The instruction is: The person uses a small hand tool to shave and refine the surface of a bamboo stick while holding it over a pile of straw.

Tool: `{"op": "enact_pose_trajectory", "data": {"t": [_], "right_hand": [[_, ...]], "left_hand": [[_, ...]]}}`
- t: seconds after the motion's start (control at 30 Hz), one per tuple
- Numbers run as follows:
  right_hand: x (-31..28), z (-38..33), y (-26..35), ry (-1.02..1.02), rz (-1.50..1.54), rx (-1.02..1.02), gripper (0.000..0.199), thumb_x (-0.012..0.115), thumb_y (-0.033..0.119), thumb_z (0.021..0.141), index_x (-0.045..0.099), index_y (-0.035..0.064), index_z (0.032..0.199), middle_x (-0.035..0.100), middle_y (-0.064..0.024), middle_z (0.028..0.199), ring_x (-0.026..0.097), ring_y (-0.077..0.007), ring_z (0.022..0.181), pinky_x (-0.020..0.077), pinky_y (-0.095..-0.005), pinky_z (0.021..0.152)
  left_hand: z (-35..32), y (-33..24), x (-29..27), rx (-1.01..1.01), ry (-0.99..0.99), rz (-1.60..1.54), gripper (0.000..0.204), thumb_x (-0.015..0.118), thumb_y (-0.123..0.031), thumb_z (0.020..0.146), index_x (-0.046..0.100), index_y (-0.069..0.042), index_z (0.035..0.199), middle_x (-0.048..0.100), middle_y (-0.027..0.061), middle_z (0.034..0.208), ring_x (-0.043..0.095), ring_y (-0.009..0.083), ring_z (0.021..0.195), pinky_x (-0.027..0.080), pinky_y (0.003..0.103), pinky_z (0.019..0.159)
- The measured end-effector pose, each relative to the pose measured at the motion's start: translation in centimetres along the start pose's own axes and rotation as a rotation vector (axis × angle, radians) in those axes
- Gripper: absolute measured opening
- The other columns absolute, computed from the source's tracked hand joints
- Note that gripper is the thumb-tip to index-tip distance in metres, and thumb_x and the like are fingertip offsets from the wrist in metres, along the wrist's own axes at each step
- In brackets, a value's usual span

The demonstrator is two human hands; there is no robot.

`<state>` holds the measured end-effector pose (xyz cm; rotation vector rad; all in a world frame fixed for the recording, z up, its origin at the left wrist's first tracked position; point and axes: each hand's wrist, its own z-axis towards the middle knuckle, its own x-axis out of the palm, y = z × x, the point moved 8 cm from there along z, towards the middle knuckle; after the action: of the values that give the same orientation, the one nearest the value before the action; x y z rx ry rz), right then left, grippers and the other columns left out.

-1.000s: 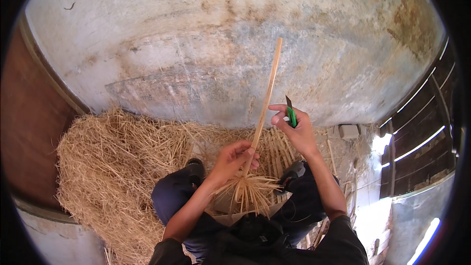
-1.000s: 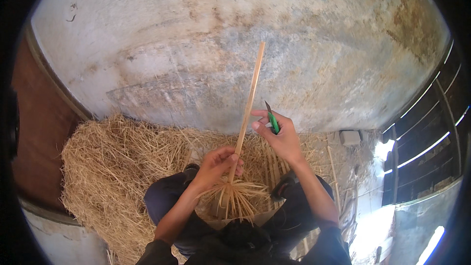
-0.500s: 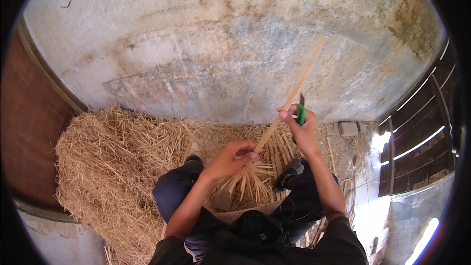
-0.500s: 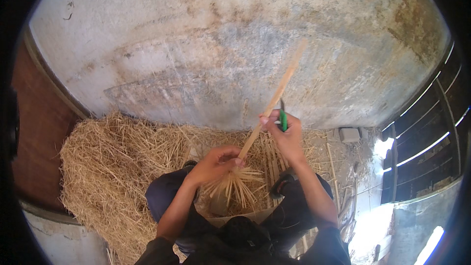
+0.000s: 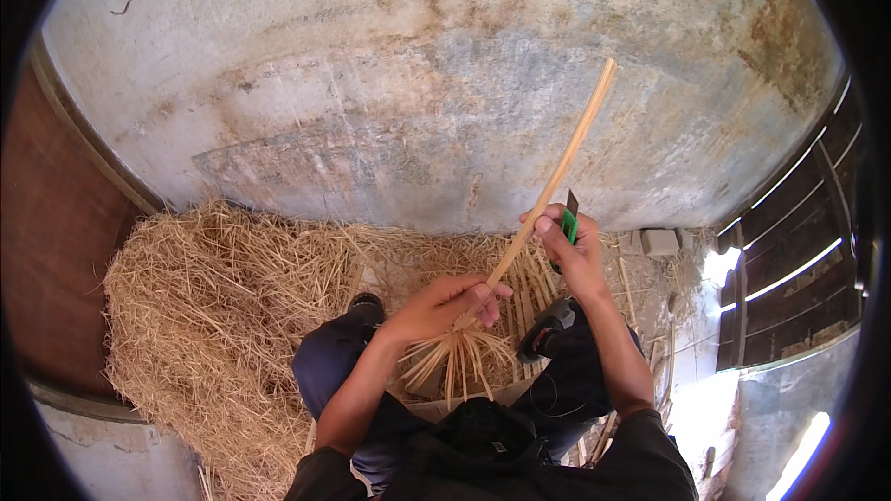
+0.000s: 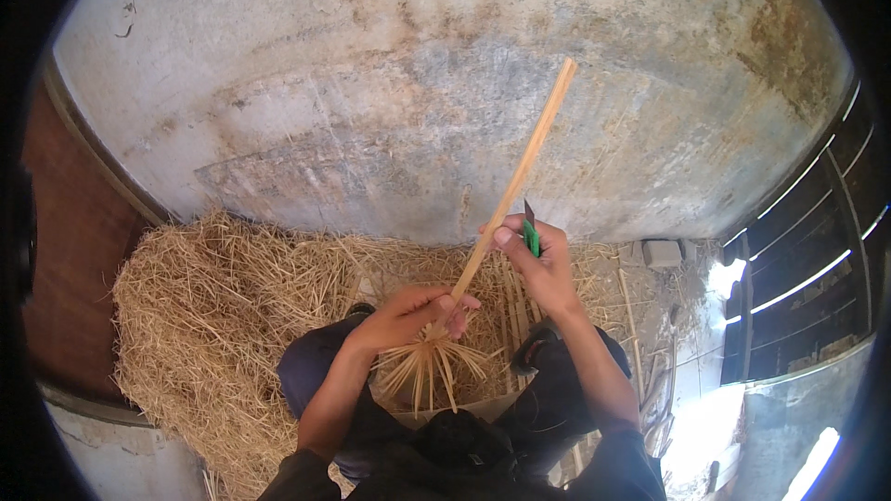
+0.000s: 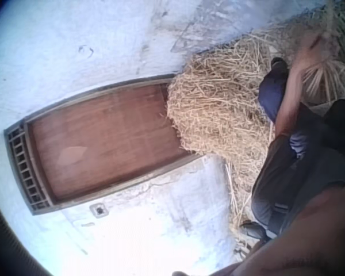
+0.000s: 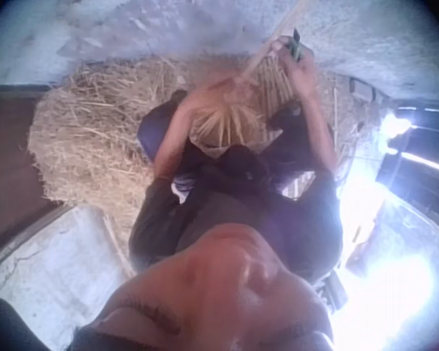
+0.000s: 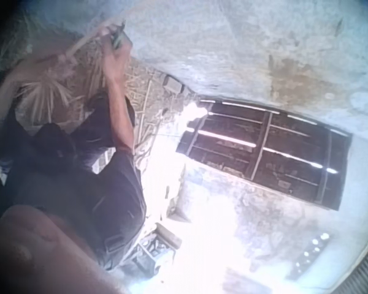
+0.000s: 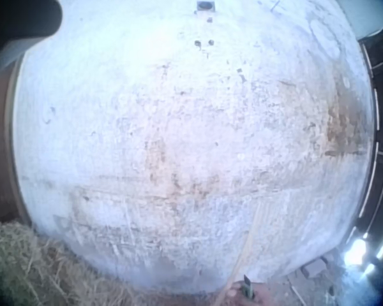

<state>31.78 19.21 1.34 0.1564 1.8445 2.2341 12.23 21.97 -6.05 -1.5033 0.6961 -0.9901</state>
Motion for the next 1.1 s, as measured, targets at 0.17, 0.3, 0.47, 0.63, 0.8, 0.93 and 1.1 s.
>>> {"op": "enact_pose_trajectory", "data": {"t": [0.17, 0.3, 0.47, 0.63, 0.8, 0.93, 1.1], "right_hand": [[-0.9, -0.1, 2.3, -0.072, -0.188, -0.284, 0.026, 0.067, 0.023, 0.11, 0.078, 0.0014, 0.119, 0.069, -0.0027, 0.09, 0.053, -0.0093, 0.069, 0.0421, -0.0296, 0.061], [-0.2, -1.4, 4.8, -0.01, -0.496, -0.592, 0.028, 0.066, 0.027, 0.109, 0.073, 0.0022, 0.12, 0.065, -0.01, 0.089, 0.064, -0.022, 0.071, 0.0491, -0.036, 0.063], [2.8, -3.2, 4.2, 0.062, -0.76, -0.714, 0.028, 0.077, 0.029, 0.102, 0.073, 0.0055, 0.117, 0.065, -0.0114, 0.092, 0.071, -0.0314, 0.077, 0.0571, -0.0406, 0.066], [4.5, -3.6, 3.6, 0.084, -0.866, -0.721, 0.035, 0.087, 0.027, 0.092, 0.074, 0.0074, 0.117, 0.067, -0.0068, 0.095, 0.071, -0.025, 0.072, 0.0577, -0.0364, 0.061], [5.0, -3.4, 3.7, 0.076, -0.862, -0.706, 0.035, 0.087, 0.025, 0.092, 0.074, 0.006, 0.118, 0.068, -0.0083, 0.096, 0.071, -0.0272, 0.071, 0.0578, -0.0386, 0.061], [5.1, -3.3, 3.7, 0.072, -0.877, -0.701, 0.036, 0.088, 0.024, 0.09, 0.074, 0.005, 0.117, 0.068, -0.0094, 0.095, 0.072, -0.0287, 0.072, 0.0577, -0.0402, 0.061], [5.3, -3.4, 4.1, 0.033, -0.916, -0.778, 0.037, 0.09, 0.027, 0.088, 0.076, 0.0061, 0.115, 0.067, -0.0053, 0.093, 0.07, -0.0228, 0.069, 0.0576, -0.0356, 0.059]], "left_hand": [[0.2, 0.0, 0.3, 0.021, -0.109, -0.047, 0.035, 0.061, -0.027, 0.118, 0.073, -0.001, 0.137, 0.065, -0.0034, 0.092, 0.057, 0.0055, 0.085, 0.046, 0.022, 0.076], [0.0, -0.8, -0.4, 0.115, -0.27, 0.038, 0.033, 0.062, -0.027, 0.117, 0.073, -0.001, 0.134, 0.065, -0.0034, 0.094, 0.055, 0.0048, 0.085, 0.045, 0.023, 0.074], [-0.5, -1.1, -1.5, 0.199, -0.46, 0.004, 0.031, 0.064, -0.024, 0.116, 0.072, 0.0, 0.135, 0.067, -0.0026, 0.098, 0.058, 0.0052, 0.088, 0.046, 0.024, 0.077], [-0.9, -1.6, -1.8, 0.296, -0.546, 0.022, 0.026, 0.066, -0.013, 0.114, 0.071, 0.004, 0.133, 0.069, 0.0004, 0.102, 0.062, 0.0077, 0.094, 0.051, 0.027, 0.085], [-1.1, -1.8, -1.4, 0.341, -0.585, 0.156, 0.023, 0.068, -0.007, 0.111, 0.07, 0.007, 0.13, 0.07, 0.0036, 0.103, 0.062, 0.0075, 0.095, 0.051, 0.026, 0.085], [-1.3, -2.0, -1.2, 0.313, -0.609, 0.221, 0.022, 0.069, -0.007, 0.111, 0.07, 0.008, 0.127, 0.07, 0.0051, 0.101, 0.061, 0.0069, 0.092, 0.05, 0.025, 0.08], [-1.5, -2.5, -0.9, 0.304, -0.609, 0.244, 0.019, 0.068, -0.007, 0.111, 0.07, 0.008, 0.123, 0.07, 0.0052, 0.099, 0.061, 0.0067, 0.09, 0.049, 0.024, 0.076]]}}
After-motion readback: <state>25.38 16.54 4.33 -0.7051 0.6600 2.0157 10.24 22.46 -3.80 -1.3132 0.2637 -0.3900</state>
